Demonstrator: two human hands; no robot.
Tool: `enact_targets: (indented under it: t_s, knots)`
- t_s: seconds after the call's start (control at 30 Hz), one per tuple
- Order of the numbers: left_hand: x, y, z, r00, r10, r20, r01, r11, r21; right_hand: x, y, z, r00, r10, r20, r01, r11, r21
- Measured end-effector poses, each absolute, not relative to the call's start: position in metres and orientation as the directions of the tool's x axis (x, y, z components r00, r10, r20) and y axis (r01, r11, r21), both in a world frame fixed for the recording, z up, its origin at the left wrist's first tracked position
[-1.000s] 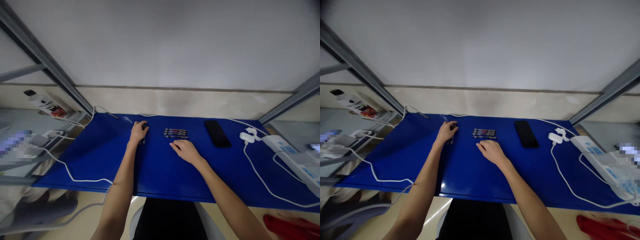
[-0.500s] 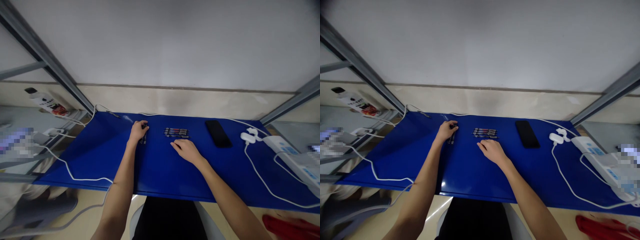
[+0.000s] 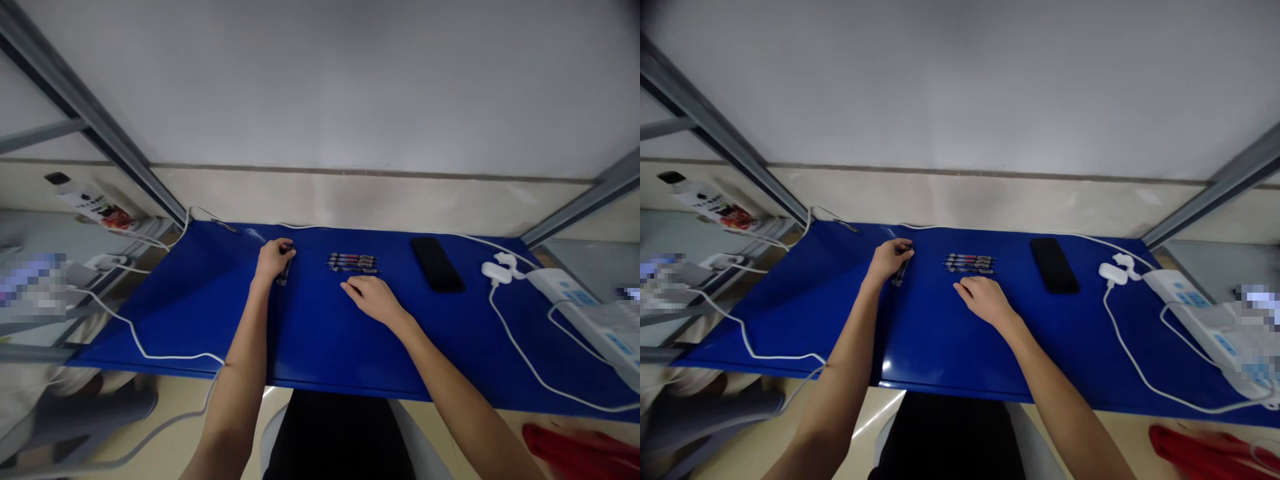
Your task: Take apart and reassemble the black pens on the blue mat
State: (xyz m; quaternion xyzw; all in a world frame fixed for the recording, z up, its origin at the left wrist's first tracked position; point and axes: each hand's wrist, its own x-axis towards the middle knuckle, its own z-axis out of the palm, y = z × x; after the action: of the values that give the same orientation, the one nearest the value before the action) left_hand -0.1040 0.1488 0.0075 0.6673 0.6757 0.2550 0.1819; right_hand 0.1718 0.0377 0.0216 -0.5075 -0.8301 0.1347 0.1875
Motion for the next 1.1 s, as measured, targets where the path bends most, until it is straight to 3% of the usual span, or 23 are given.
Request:
enact_targets:
  t_s: [0.3, 0.57, 0.7, 0.93, 1.1]
  knots:
    - [-0.1036, 0.145, 0.0136, -0.074, 0.995, 0.068, 0.779, 0.015, 0.626, 0.1717, 0.0375, 0.022, -0.417, 0.894, 0.165, 0.796, 0.447, -0.409]
    - [-0.105, 0.1452, 0.0156, -0.057, 0.996, 0.069, 0.817, 0.007, 0.577, 0.1719, 0.0381, 0.0213, -0.423, 0.889, 0.174, 0.791, 0.456, -0.408]
    - [-0.1046, 0.1453, 0.0163, -0.02, 0.997, 0.075, 0.861, -0.022, 0.509, 0.1724, 0.0378, 0.0222, -0.425, 0.891, 0.161, 0.791, 0.452, -0.411]
    - [-0.1, 0.1425, 0.0153, 0.057, 0.992, 0.113, 0.956, -0.087, 0.282, 0.1721, 0.0375, 0.0232, -0.429, 0.891, 0.152, 0.791, 0.451, -0.413]
    - [-0.0998, 0.1413, 0.0157, 0.052, 0.994, 0.095, 0.964, -0.075, 0.257, 0.1721, 0.0376, 0.0222, -0.429, 0.892, 0.144, 0.787, 0.447, -0.425]
